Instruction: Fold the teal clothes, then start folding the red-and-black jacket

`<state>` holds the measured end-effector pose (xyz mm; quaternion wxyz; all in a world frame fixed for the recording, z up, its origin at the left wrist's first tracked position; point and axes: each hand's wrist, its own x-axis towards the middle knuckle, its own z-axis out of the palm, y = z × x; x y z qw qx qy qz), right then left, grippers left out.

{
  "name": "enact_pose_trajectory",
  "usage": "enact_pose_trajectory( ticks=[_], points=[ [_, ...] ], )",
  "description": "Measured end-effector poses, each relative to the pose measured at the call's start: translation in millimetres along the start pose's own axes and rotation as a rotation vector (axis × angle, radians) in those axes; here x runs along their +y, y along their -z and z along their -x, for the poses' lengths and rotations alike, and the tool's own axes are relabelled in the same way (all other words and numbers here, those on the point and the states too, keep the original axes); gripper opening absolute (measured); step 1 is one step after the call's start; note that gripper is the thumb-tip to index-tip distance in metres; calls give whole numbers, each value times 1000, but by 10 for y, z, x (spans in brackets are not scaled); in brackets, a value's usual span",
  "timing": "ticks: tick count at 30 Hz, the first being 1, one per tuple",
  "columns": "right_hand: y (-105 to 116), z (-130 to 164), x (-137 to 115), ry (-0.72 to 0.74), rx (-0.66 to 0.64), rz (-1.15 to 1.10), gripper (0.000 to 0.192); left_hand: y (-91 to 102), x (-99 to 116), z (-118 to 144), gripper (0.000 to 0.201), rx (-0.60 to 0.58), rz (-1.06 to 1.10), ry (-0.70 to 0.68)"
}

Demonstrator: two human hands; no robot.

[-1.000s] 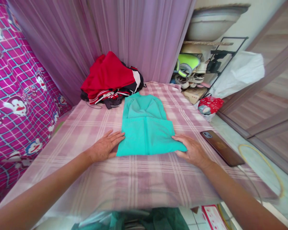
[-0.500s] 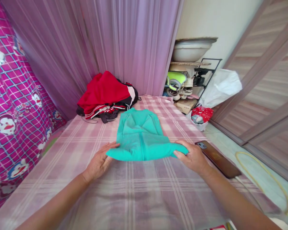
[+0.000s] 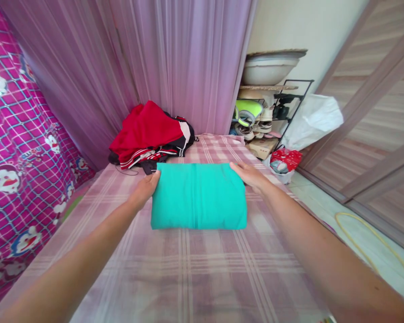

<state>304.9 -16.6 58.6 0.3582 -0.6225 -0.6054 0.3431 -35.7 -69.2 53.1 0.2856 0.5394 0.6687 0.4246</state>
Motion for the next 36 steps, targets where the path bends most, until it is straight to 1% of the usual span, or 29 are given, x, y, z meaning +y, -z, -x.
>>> enact_pose_trajectory(
  ticks=[2, 4, 6, 8, 11, 13, 15, 17, 20, 22, 23, 24, 26, 28, 29, 30, 31, 32, 33, 35, 36],
  points=[
    [-134, -57, 152, -41, -1, -92, 63, -96, -80, -87, 53, -133, 68, 110],
    [-245, 0, 317, -48, -6, -166, 78, -159, -200, -71, 55, -221, 110, 150],
    [-332, 71, 439, -24, -1, -201, 91, -199, -312, -39, 60, -233, 107, 132],
    [-397, 70, 483, 35, 49, -181, 93, -237, -384, -65, 64, -189, 83, 88],
    [-482, -93, 435, 113, 165, -72, 87, -308, -409, -238, 61, -92, 6, 14],
    [-563, -235, 390, 108, 217, 34, 81, -369, -407, -387, 58, -57, -91, -7],
    [-667, -331, 380, 62, 220, 167, 77, -430, -421, -511, 57, -72, -218, 29],
    [-764, -359, 409, 33, 198, 302, 72, -477, -461, -586, 58, -115, -332, 79],
    [-816, -310, 469, 45, 168, 445, 64, -482, -534, -603, 66, -162, -423, 77],
    [-776, -257, 459, 34, 140, 510, 60, -439, -544, -565, 70, -164, -459, 49],
    [-746, -232, 425, 27, 128, 546, 59, -413, -526, -535, 71, -145, -486, 26],
    [-717, -210, 369, 28, 127, 586, 58, -393, -490, -502, 71, -111, -521, -18],
    [-700, -184, 198, 72, 152, 669, 58, -400, -366, -434, 68, -36, -608, -171],
    [-774, -186, -14, 176, 181, 715, 56, -503, -203, -383, 60, -4, -698, -345],
    [-850, -196, -113, 236, 180, 713, 55, -591, -127, -369, 56, -17, -738, -397],
    [-946, -211, -194, 293, 163, 701, 54, -697, -65, -362, 53, -41, -773, -421],
    [-1056, -228, -249, 326, 136, 691, 54, -811, -25, -362, 52, -79, -803, -409],
    [-1169, -246, -274, 316, 103, 689, 53, -922, -10, -364, 53, -114, -821, -372],
    [-1276, -262, -270, 277, 67, 696, 53, -1022, -19, -368, 54, -146, -826, -328],
    [-1440, -286, -194, 203, -5, 725, 53, -1159, -94, -371, 56, -157, -811, -276],
    [-1488, -295, -139, 179, -27, 736, 53, -1193, -144, -369, 56, -149, -798, -276]
  ],
)
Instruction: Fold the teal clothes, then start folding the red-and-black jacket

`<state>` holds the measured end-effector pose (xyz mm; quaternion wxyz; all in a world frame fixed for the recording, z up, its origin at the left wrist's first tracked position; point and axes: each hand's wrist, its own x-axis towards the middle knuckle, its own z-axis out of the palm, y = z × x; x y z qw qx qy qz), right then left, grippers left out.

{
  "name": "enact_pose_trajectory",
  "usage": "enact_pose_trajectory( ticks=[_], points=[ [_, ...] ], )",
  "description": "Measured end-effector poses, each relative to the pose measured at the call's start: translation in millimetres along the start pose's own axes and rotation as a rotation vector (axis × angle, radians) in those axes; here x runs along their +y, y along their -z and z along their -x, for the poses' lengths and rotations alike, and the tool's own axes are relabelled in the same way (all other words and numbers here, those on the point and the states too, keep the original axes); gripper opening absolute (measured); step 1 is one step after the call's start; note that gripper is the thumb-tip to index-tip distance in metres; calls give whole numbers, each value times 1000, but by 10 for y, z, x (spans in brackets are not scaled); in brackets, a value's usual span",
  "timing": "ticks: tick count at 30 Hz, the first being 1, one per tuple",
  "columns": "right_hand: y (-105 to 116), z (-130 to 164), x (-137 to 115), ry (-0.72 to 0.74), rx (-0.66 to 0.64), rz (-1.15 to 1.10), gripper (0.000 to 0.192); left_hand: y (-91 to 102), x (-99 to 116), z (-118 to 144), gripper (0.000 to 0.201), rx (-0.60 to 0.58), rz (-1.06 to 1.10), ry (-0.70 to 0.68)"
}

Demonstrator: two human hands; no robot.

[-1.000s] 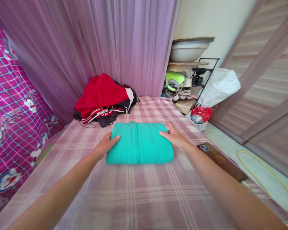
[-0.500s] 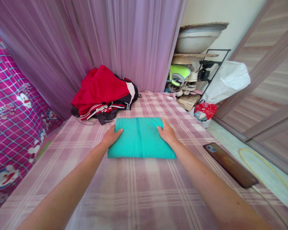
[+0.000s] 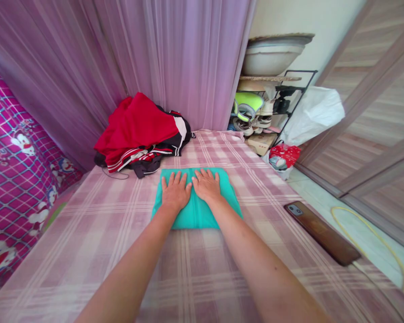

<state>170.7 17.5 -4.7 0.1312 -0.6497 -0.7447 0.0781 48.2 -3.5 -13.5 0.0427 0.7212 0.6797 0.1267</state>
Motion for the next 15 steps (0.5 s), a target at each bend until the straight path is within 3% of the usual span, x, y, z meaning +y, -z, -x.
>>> enact_pose_trajectory(
  ticks=[3, 9, 12, 15],
  points=[
    [-111, 6, 102, -11, -19, 11, 55, -85, -76, 41, 55, 41, 22, -34],
    [-81, 34, 290, -64, 43, 63, 60, -65, -237, 101, 54, 62, 57, -92],
    [-98, 50, 312, -65, 76, 69, 59, -81, -472, 164, 54, 100, 155, -122],
    [-130, 59, 316, -67, 107, 69, 58, -67, -842, 350, 57, 137, 388, -134]
  ],
)
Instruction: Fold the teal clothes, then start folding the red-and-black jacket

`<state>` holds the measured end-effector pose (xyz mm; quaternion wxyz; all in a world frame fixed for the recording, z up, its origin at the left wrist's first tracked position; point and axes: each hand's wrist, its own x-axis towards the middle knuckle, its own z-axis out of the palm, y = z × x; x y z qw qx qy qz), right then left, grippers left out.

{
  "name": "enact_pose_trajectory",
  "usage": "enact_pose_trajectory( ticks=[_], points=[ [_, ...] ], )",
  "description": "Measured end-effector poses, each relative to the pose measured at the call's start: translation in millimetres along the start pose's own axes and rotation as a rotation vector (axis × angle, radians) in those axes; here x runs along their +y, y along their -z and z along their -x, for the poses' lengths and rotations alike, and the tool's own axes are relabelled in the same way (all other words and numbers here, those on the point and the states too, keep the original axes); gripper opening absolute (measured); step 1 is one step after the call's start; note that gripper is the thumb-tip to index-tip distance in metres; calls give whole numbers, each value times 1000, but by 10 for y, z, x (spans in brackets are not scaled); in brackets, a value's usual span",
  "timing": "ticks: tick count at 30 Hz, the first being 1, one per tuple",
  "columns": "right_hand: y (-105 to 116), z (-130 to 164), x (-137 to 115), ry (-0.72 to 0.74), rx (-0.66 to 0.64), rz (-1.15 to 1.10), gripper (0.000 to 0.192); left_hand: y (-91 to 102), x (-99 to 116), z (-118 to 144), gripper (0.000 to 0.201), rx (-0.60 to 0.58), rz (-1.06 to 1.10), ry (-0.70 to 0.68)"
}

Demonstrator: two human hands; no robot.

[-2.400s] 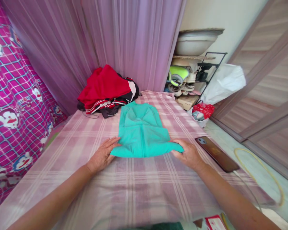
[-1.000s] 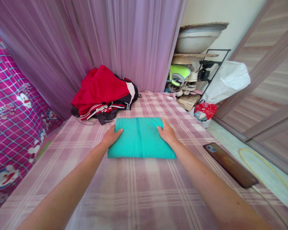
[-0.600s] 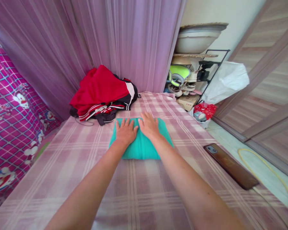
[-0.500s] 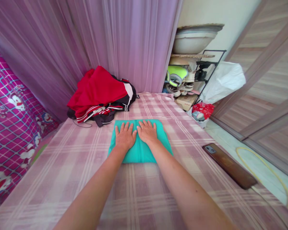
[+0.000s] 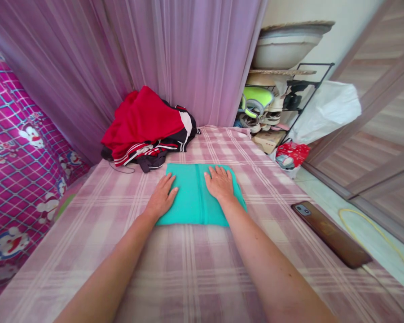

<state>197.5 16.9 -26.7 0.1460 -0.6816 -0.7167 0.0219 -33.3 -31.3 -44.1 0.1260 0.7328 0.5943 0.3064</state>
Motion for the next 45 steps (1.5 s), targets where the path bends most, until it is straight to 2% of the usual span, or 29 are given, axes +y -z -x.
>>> enact_pose_trajectory(
  ticks=[4, 6, 9, 12, 17, 21, 24, 27, 29, 32, 33, 35, 37, 39, 42, 45],
  points=[
    [-22, 2, 8, 3, 19, 4, 57, 305, -281, 432, 47, 17, 279, 159],
    [-20, 1, 12, 8, 21, 7, 56, 420, -309, 620, 41, -18, 349, 156],
    [-16, 2, 12, 9, 28, 9, 56, 511, -261, 789, 37, -100, 422, 78],
    [-26, 4, 13, 14, 43, 9, 55, 535, -187, 841, 35, -157, 460, 48],
    [-59, -1, 39, 29, 62, 19, 54, 595, -121, 821, 39, -145, 494, 59],
    [-66, -10, 47, 21, 70, 19, 53, 641, -138, 783, 46, -274, 454, 83],
    [-42, 3, 4, 17, 63, 10, 54, 652, -157, 772, 48, -317, 409, 102],
    [21, 38, -45, 22, 42, -19, 52, 703, -136, 762, 44, -281, 375, 132],
    [94, 64, -9, 59, 35, -79, 49, 757, -80, 722, 41, -172, 306, 152],
    [236, 92, 263, 118, 92, -236, 44, 796, 94, 556, 43, -19, 143, 106],
    [280, 100, 413, 97, 124, -292, 43, 780, 177, 470, 45, -3, 91, 57],
    [338, 124, 757, -33, 174, -379, 40, 689, 364, 268, 49, -1, -9, -63],
    [334, 169, 1082, -169, 188, -402, 35, 523, 541, 64, 51, -18, -118, -156],
    [274, 238, 1312, -225, 165, -384, 30, 307, 652, -96, 54, -53, -243, -186],
    [152, 341, 1435, -201, 119, -316, 27, -16, 623, -194, 59, -120, -408, -145],
    [103, 387, 1403, -139, 81, -259, 28, -219, 428, -154, 60, -112, -467, -113]
  ],
)
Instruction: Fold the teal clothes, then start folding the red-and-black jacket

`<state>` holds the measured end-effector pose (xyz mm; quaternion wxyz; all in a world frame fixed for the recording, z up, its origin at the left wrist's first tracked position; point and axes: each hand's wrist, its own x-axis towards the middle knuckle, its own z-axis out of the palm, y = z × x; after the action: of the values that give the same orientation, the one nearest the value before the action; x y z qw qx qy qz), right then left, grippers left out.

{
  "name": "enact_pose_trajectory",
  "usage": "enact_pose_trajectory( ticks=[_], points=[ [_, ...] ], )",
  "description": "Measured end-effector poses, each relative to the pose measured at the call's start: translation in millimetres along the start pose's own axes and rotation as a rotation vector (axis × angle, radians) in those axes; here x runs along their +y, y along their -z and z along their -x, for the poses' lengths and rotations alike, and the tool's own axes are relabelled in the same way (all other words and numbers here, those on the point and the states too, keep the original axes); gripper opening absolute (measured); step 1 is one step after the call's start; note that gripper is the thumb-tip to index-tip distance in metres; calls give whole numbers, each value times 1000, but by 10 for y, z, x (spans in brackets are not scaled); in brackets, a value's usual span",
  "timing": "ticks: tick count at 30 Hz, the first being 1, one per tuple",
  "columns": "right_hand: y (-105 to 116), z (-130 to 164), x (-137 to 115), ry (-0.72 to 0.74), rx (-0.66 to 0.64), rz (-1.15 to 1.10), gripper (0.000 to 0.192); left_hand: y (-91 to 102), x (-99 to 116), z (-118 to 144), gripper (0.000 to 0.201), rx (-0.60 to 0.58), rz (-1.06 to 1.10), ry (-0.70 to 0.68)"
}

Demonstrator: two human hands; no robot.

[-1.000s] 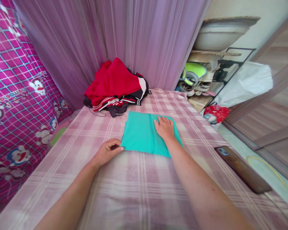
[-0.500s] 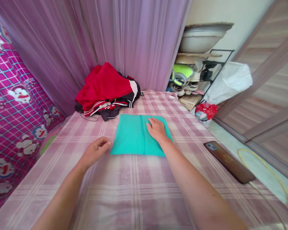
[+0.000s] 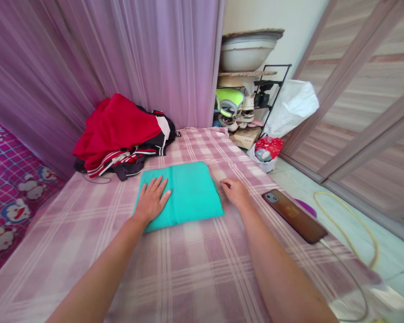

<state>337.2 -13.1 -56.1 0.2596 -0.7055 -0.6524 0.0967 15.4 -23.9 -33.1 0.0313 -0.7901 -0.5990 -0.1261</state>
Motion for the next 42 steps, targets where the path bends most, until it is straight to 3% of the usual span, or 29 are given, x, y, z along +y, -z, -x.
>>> enact_pose_trajectory(
  ticks=[4, 8, 18, 23, 25, 29, 34, 42],
  points=[
    [47, -12, -72, 51, -90, 16, 31, -142, -152, 80, 61, 56, 46, -2],
    [111, -20, -109, 31, -147, 26, 36, -149, -223, 91, 64, 63, 109, -3],
    [158, -34, -237, -65, -210, -106, 29, -205, -309, 88, 63, 108, 179, -8],
    [186, -188, -276, -174, -416, -126, 44, -201, -324, 111, 60, 132, 193, -34],
    [181, -252, -288, -172, -454, -121, 40, -200, -325, 123, 60, 142, 196, -45],
    [149, -283, -298, -119, -370, -70, 20, -195, -322, 141, 60, 151, 196, -53],
    [112, -208, -262, -48, -194, 28, 22, -175, -311, 151, 61, 140, 190, -55],
    [132, -273, -301, -83, -241, 59, 39, -151, -292, 152, 61, 132, 185, -73]
  ],
)
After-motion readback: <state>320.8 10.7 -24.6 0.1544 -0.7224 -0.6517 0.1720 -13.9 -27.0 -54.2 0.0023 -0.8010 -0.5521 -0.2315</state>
